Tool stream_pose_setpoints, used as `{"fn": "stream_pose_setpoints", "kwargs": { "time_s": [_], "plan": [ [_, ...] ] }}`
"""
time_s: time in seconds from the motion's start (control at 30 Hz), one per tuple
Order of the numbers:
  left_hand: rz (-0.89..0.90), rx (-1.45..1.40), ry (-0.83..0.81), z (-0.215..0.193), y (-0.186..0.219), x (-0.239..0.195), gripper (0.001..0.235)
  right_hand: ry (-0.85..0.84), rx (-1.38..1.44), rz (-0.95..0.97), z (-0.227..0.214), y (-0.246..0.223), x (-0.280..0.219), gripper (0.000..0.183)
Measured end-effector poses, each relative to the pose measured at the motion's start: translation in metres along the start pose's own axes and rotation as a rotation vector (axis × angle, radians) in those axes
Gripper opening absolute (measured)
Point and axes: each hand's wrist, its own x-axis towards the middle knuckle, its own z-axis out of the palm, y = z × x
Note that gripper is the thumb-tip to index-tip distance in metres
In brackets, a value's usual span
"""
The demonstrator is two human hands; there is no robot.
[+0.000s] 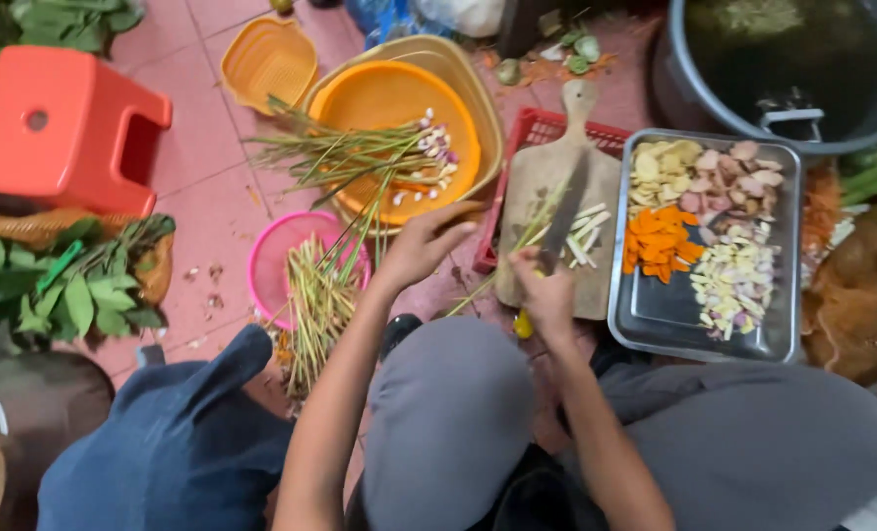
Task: The recorder is trimming and chopping lemongrass stalks on a wooden cutting board while sitting on the floor.
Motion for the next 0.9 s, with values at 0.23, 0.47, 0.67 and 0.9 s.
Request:
{"fn": "stream_pose_setpoints", "kwargs": {
  "time_s": [0.23, 0.47, 0.67, 0.9],
  "plan": [
    [-0.010, -0.407, -0.362, 0.022, 0.024, 0.048, 0.045, -0.134, 0.031, -0.061, 0.024, -0.012, -0.023, 0.013],
    [-0.134, -0.377, -0.335, 0.023, 0.015, 0.049, 0.042, -0.129, -0.112, -0.293, 0.017, -0.018, -0.025, 0.016],
    [0.250, -0.084, -0.160, 0.001, 0.051, 0.046, 0.028, 0.063, 0.099, -0.182, -0.005, -0.058, -0.018, 0.041],
    [0.284, 0.162, -0.327, 0.012, 0.088, 0.031, 0.026, 0.084, -0.234, -0.572, -0.007, -0.094, -0.033, 0.052]
  ]
}}
